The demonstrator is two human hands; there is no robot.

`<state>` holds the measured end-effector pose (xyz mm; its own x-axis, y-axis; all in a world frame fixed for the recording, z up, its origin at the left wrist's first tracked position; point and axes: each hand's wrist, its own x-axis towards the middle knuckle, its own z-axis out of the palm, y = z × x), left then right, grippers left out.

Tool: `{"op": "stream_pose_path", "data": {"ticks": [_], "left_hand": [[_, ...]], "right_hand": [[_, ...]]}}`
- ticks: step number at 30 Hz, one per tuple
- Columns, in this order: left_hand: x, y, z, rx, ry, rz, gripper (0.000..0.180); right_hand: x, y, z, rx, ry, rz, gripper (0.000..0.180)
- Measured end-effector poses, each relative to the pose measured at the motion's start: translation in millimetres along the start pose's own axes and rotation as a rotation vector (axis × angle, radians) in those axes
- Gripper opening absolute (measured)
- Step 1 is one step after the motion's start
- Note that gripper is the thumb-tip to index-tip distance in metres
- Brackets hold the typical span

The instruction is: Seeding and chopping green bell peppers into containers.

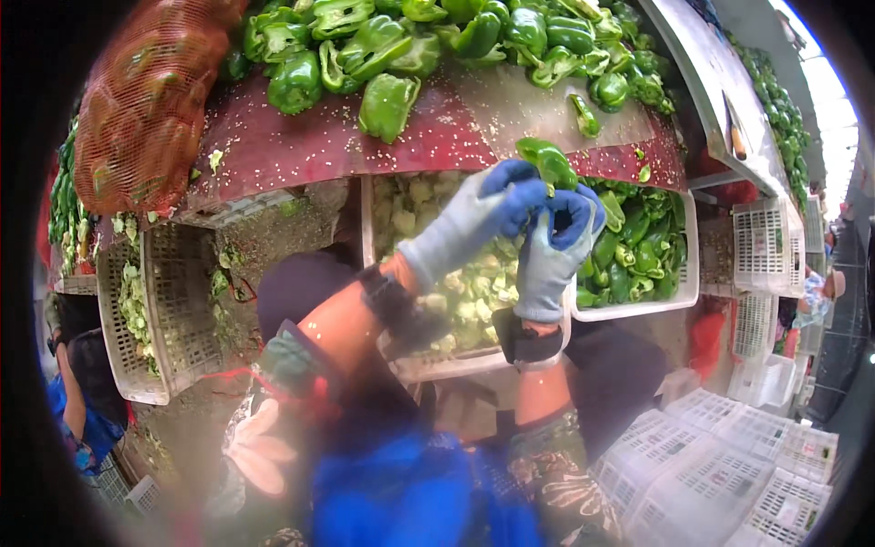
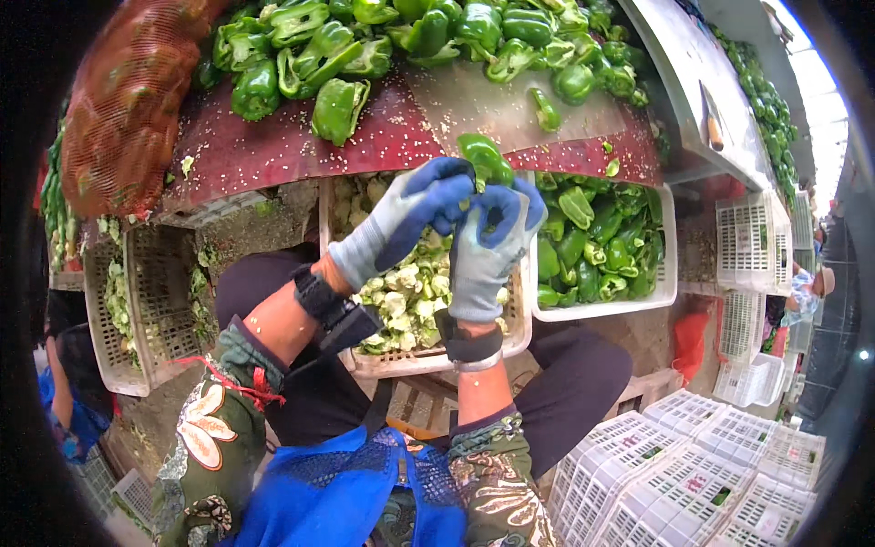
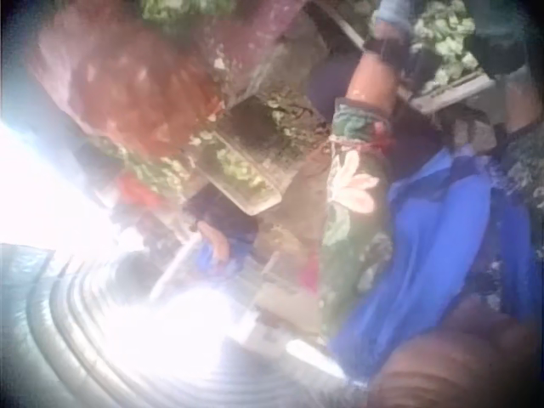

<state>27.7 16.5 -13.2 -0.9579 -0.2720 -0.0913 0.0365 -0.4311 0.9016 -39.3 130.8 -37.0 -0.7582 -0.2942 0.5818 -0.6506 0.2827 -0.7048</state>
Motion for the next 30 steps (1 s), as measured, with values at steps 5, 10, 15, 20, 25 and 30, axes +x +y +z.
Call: {"op": "stream_pose_path", "data": {"ticks": [5, 10, 15, 20, 25, 30], "left_hand": [[8, -12, -7, -0.371, 0.052, -0.109, 0.032], [8, -14, 7, -0.001, 0.091, 0.107, 0.037], [6, -5, -3, -0.06, 0.072, 0.081, 0.041], [-16, -16, 4, 0.51, -0.126, 0.157, 0.061], [-18, -33, 10, 0.785, -0.406, 0.136, 0.054], [-29, -42, 21, 1.003, -0.355, 0.274, 0.055]], "right_hand": [[-3, -11, 0, 0.019, -0.007, -0.041, 0.024], [-2, -9, 5, 0.035, -0.006, -0.007, 0.023], [-3, -26, -21, 0.674, -0.175, 0.538, 0.034], [-5, -3, -34, 0.833, -0.351, 0.634, 0.048], [-23, 16, -56, 1.17, -0.297, 0.953, 0.051], [-37, 16, -53, 1.251, -0.234, 0.87, 0.049]]}}
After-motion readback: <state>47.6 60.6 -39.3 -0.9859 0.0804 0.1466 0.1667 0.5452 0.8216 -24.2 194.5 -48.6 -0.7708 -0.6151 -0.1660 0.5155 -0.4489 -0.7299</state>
